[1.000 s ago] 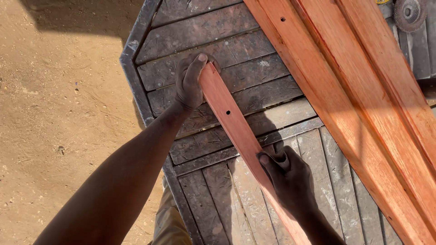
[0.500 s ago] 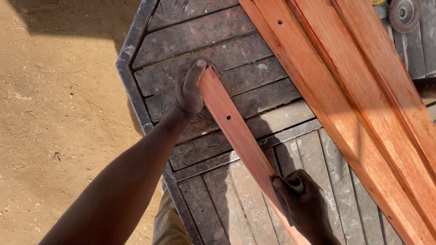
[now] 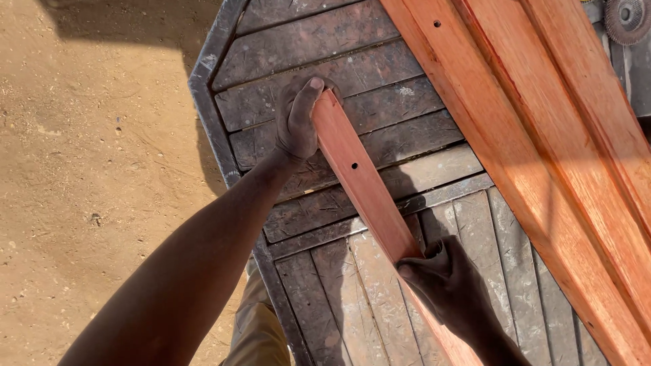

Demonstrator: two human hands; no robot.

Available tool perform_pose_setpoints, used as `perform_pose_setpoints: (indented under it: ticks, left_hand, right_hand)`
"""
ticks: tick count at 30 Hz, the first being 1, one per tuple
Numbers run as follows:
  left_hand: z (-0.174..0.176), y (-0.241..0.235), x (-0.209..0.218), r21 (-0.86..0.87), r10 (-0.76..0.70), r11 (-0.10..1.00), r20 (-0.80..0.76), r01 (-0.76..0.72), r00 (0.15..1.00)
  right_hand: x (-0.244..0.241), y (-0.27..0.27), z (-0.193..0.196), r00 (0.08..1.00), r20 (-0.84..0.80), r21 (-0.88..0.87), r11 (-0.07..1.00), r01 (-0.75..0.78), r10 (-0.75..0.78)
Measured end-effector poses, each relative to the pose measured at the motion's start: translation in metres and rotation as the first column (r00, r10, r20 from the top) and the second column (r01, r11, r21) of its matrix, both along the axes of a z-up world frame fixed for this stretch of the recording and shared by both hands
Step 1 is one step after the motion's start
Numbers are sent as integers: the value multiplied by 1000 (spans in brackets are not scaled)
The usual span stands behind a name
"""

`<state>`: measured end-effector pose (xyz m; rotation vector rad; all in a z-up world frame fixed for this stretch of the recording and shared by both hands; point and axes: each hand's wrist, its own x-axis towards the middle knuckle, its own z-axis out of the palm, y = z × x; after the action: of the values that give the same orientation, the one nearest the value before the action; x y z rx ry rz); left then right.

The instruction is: Sanding a wooden plank manually with sandpaper

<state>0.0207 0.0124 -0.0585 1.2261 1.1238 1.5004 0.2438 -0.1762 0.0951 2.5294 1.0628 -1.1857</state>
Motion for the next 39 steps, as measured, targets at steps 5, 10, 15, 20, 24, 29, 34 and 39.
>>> perform_pose_setpoints:
  ticks: [5,10,15,20,24,29,34,39]
  left_hand:
    - [20,-4,3,-4,-53,999,22,53,998]
    - [2,-3,0,5,-10,1000,-29,10,1000]
    - [12,-6,-1,42,2,999,-76,1,997]
    - [-45,10,7,63,-70,996,206,58,976]
    - [-17,5,-6,52,-109,993,169,101,980]
    - [-8,0,-4,37,-77,997,210,71,975]
    - [-14,2,-2,58,-94,995,221,83,971]
    - [-4,2,-8,42,-144,990,213,138,967]
  right_hand:
    - [-27,48,-36,980,-90,337,931,-139,179]
    - [-38,61,-27,938,-88,409,870,-274,337]
    - [-35,39,-5,995,-100,260,965,22,4]
    - [-60,115,-50,911,-264,566,815,-121,318]
    - [-54,78,-29,936,-245,486,867,-108,254]
    - [-37,54,-31,974,-110,380,914,-141,196]
    - [-81,120,-52,886,-174,709,679,-190,430]
    - [-40,25,-43,961,24,481,839,-254,276]
